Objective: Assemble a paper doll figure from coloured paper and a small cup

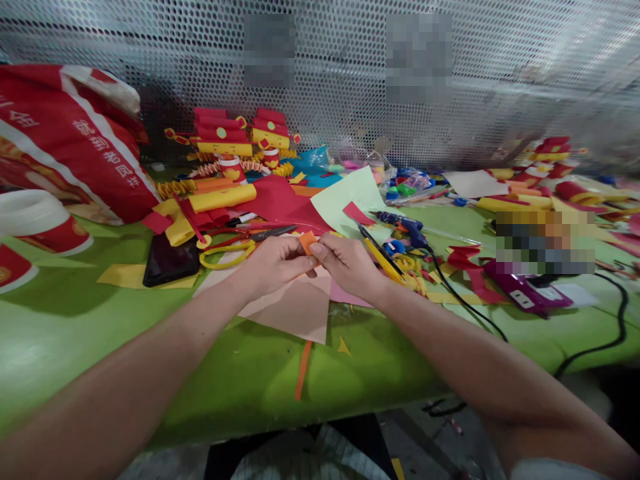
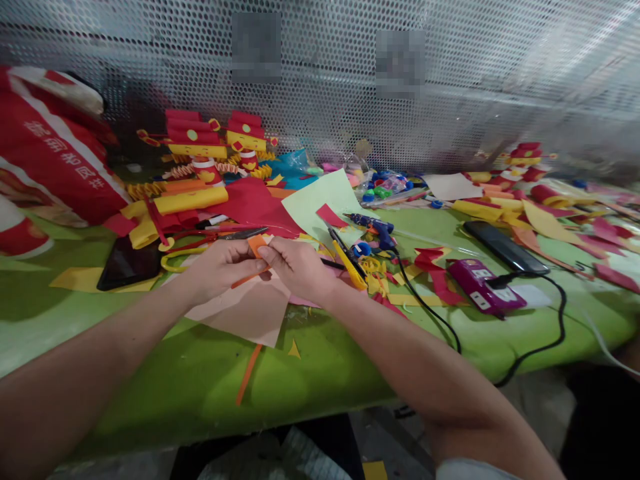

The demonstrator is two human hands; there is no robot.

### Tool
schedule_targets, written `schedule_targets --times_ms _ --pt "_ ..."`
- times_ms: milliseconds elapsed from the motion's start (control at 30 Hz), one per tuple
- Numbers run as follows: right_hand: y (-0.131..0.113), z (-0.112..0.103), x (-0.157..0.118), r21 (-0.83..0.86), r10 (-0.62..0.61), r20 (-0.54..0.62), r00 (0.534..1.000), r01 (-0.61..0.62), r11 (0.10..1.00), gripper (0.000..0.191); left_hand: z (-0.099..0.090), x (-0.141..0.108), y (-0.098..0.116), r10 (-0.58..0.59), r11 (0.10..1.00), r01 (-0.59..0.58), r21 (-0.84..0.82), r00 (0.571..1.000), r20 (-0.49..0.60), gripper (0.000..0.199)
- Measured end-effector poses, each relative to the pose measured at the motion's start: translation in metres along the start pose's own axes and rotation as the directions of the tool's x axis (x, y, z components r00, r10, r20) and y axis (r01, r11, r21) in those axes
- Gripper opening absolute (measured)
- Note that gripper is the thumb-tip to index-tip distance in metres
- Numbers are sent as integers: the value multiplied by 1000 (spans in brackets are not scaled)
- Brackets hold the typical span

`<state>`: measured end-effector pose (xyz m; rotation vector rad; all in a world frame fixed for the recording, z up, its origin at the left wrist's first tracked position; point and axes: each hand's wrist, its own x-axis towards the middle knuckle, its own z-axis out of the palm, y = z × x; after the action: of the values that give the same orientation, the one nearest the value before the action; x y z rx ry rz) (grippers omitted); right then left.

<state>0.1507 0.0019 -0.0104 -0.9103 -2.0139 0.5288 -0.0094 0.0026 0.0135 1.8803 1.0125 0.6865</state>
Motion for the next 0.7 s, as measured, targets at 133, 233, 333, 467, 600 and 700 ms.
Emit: schedule_targets --times_ms 133,233,333,467,600,700 --pt "1 -2 1 -28 -2 55 998 3 1000 37 0 1 -2 -69 989 73 -130 997 31 15" --pt "4 -2 1 -51 26 83 996 -22 998 36 -2 2 -6 -107 973 116 -199 993 59 14" --pt "6 -3 1 -53 10 118 993 -4 999 35 -4 3 -8 -137 957 159 -243 985 106 10" --pt "4 -7 2 -61 -14 200 980 27 998 33 -7 2 -4 -167 950 210 -230 967 192 8" --pt "3 -10 3 -36 -39 274 961 51 998 32 -8 0 -1 -168 966 211 -147 951 258 9" --pt "4 -10 3 -35 -42 296 954 55 998 32 -8 0 -2 -180 974 208 -93 954 240 11"
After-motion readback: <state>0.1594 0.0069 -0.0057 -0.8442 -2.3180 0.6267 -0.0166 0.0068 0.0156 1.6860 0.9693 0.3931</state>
